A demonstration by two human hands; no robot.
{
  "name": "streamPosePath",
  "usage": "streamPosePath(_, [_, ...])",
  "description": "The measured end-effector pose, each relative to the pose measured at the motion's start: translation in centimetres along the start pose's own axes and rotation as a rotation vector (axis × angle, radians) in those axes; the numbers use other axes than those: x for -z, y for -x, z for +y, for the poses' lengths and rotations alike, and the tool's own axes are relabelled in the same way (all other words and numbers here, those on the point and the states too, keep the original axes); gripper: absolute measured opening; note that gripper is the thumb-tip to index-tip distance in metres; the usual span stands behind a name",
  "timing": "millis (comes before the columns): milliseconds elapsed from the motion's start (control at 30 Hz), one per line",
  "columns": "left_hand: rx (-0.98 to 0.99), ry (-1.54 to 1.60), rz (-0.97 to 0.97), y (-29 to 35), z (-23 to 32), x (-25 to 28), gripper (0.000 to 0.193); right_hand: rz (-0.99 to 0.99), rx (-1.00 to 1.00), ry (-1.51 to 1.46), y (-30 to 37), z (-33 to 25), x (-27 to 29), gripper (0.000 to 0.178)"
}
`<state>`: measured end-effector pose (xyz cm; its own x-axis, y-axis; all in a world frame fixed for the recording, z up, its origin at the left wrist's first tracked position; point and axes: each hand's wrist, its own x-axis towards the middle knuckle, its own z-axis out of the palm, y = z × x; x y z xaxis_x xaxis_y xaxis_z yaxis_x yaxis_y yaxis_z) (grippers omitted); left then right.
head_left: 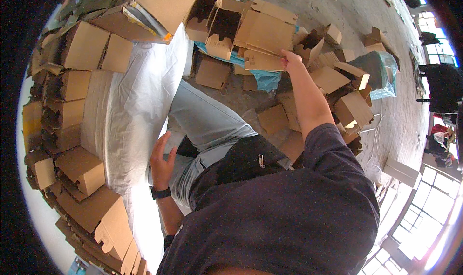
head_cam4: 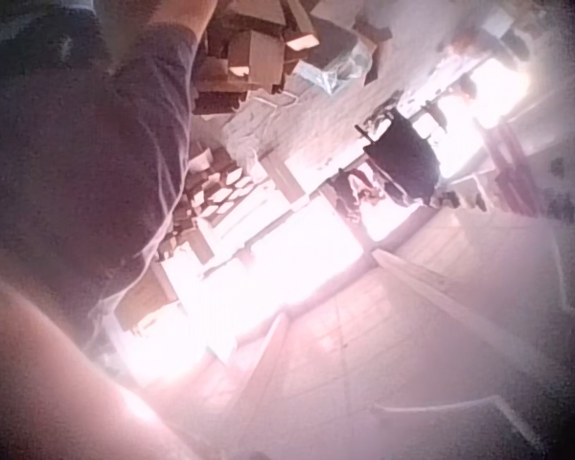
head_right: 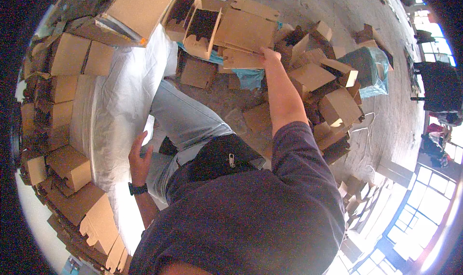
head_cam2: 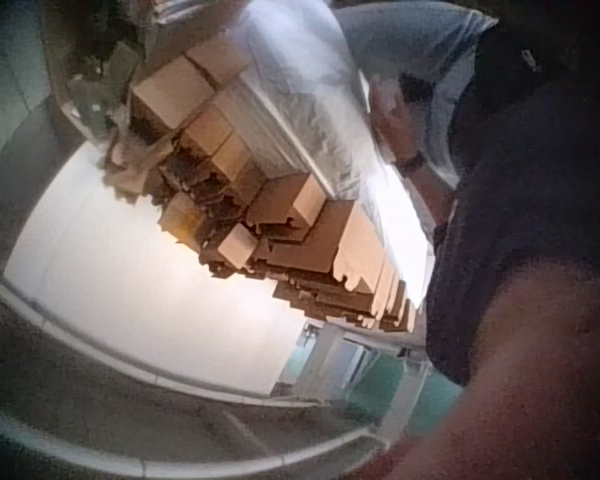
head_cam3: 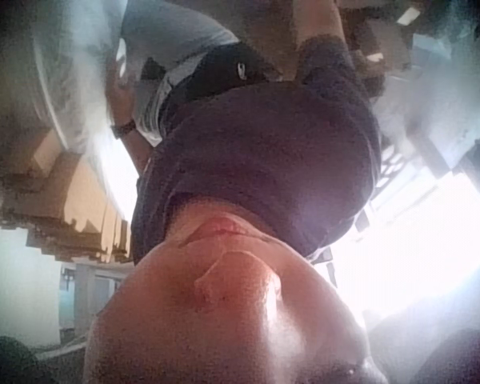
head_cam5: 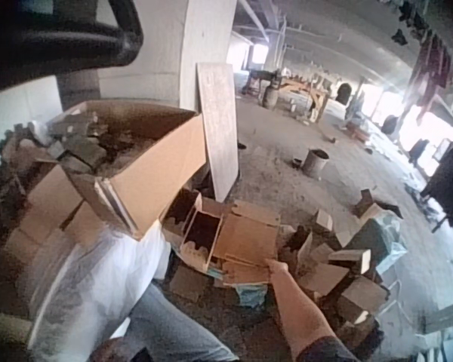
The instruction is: The person folds a series of small cardboard boxes by hand and arranges them in a row on a workspace.
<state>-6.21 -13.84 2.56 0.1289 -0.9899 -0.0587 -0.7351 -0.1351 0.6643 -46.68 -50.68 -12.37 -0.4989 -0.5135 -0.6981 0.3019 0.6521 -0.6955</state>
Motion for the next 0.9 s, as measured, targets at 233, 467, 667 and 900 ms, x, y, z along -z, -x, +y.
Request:
streamPosePath(233, [-0.017, 0.007, 0.003, -0.2, 0.3, 0.1, 0.041, -0.037, 0.015, -0.112, -1.3, -0.7, 1.3, 0.018])
streamPosePath(467, [0.031, 0.029, 0.009, 0.0, 0.3, 0.2, 0.04, -0.076, 0.271, -0.638, -0.4, -1.1, 4.7, 0.007])
streamPosePath(667, [-0.027, 0.024, 0.021, -0.1, -0.1, 0.0, 0.04, -0.242, 0.333, -1.119, 2.8, -2.0, 8.7, 0.015])
streamPosePath(900, [-0.014, 0.055, 0.089, 0.7, -0.6, 0.3, 0.04, -0.867, 0.642, -0.612, 14.3, -4.9, 5.6, 0.023])
